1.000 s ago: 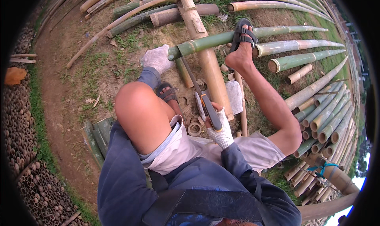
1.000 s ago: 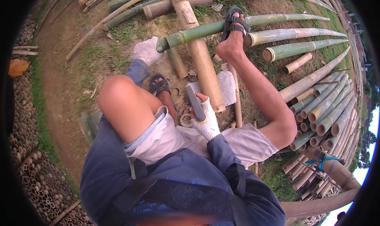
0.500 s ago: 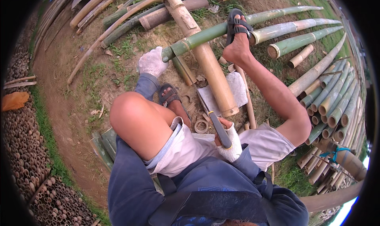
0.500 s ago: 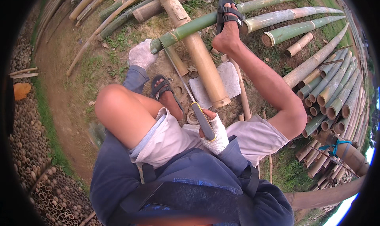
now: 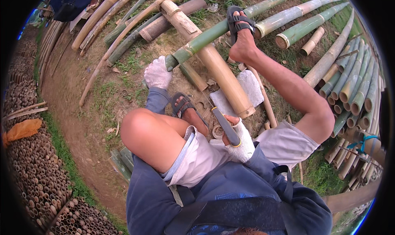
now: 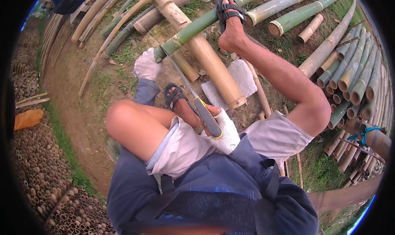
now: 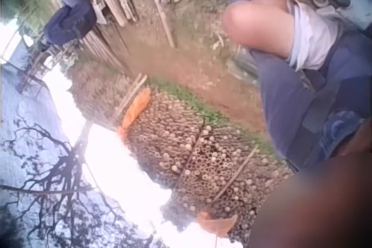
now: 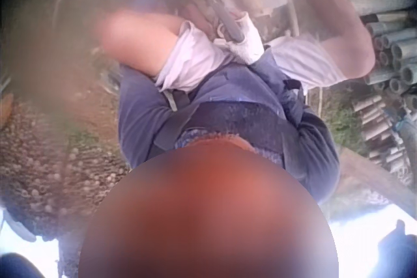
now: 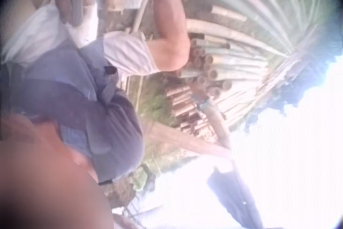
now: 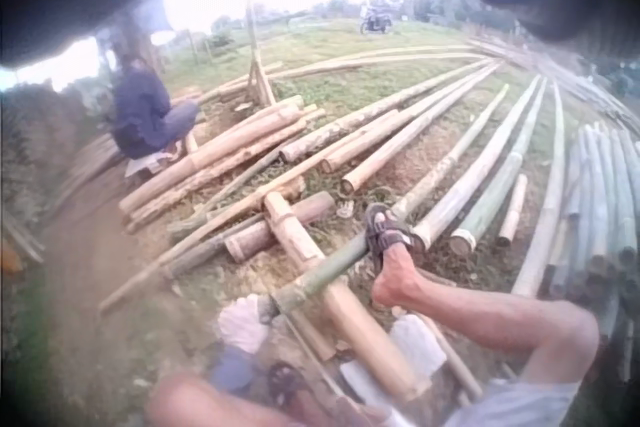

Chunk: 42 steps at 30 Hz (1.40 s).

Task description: The person sits on the ground and uses a hand saw to cut green bamboo poles into shorter sections. They repeatedly position each pole on a wooden support, saw through it, and set the cut pieces aside.

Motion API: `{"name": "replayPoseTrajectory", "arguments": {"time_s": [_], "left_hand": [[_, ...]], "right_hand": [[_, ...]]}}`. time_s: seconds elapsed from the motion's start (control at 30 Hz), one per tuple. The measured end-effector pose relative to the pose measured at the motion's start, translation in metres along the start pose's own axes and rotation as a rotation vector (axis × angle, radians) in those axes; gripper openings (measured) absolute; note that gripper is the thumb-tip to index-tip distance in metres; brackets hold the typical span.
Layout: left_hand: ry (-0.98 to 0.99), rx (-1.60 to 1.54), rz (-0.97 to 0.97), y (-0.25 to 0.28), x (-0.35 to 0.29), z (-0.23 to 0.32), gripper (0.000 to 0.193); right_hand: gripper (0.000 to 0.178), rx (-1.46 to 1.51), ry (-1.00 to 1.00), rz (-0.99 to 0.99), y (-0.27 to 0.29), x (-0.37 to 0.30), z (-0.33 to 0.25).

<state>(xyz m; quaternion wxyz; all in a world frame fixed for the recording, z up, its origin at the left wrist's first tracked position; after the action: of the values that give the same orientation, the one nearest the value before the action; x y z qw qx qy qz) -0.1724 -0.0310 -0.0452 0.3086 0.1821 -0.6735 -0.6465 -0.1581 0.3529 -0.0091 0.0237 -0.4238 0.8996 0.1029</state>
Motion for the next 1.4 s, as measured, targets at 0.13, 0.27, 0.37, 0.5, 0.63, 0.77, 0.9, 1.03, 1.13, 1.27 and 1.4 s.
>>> {"name": "replayPoseTrajectory", "arguments": {"time_s": [0.13, 0.27, 0.37, 0.5, 0.63, 0.77, 0.9, 1.03, 1.13, 1.27, 1.4], "left_hand": [[-0.018, 0.016, 0.047, 0.005, 0.001, 0.002, 0.042], [0.029, 0.025, -0.068, -0.002, 0.003, 0.000, 0.054], [0.019, 0.012, -0.044, 0.001, -0.001, 0.003, 0.053], [0.004, 0.008, -0.012, 0.005, -0.002, 0.005, 0.051], [0.001, 0.012, -0.001, 0.008, -0.002, 0.004, 0.050], [0.003, 0.003, 0.029, 0.009, -0.001, 0.003, 0.048], [-0.002, 0.004, 0.052, 0.011, 0.001, 0.002, 0.047], [-0.002, 0.007, 0.073, 0.014, 0.001, 0.001, 0.045], [-0.012, 0.009, 0.086, 0.014, 0.002, 0.002, 0.044], [-0.026, 0.018, 0.114, 0.017, 0.004, 0.002, 0.043], [-0.020, -0.019, 0.188, 0.027, 0.006, -0.002, 0.042]], "right_hand": [[0.072, -0.081, 0.100, 0.021, -0.018, 0.059, -0.021], [0.062, 0.153, 0.072, -0.009, -0.021, 0.048, -0.036], [0.062, 0.189, -0.109, -0.005, -0.021, 0.030, -0.016], [0.068, -0.022, 0.129, 0.041, -0.021, 0.037, -0.027], [0.066, -0.020, 0.082, 0.037, -0.019, 0.040, -0.025], [0.062, 0.270, -0.277, -0.014, -0.023, 0.036, 0.002], [0.069, -0.108, 0.055, 0.072, -0.016, 0.055, -0.027], [0.067, -0.106, -0.044, -0.011, -0.025, 0.053, -0.014], [0.063, 0.048, 0.048, 0.034, -0.017, 0.048, -0.023], [0.065, -0.022, 0.062, 0.028, -0.017, 0.048, -0.024], [0.061, 0.011, 0.066, 0.041, -0.016, 0.021, -0.025]]}}
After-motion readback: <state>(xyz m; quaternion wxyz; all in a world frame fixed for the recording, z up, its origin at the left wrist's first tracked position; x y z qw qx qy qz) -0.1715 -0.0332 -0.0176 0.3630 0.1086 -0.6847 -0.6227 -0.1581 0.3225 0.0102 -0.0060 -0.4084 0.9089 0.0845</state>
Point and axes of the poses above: each hand's wrist, its own x-axis towards the middle knuckle, its own y-axis out of the back of the hand, z = x × y, the point moved 10 cm from there along x, towards the middle knuckle, and after that the axes turned 1 degree about -x, right-handed, at the moved point
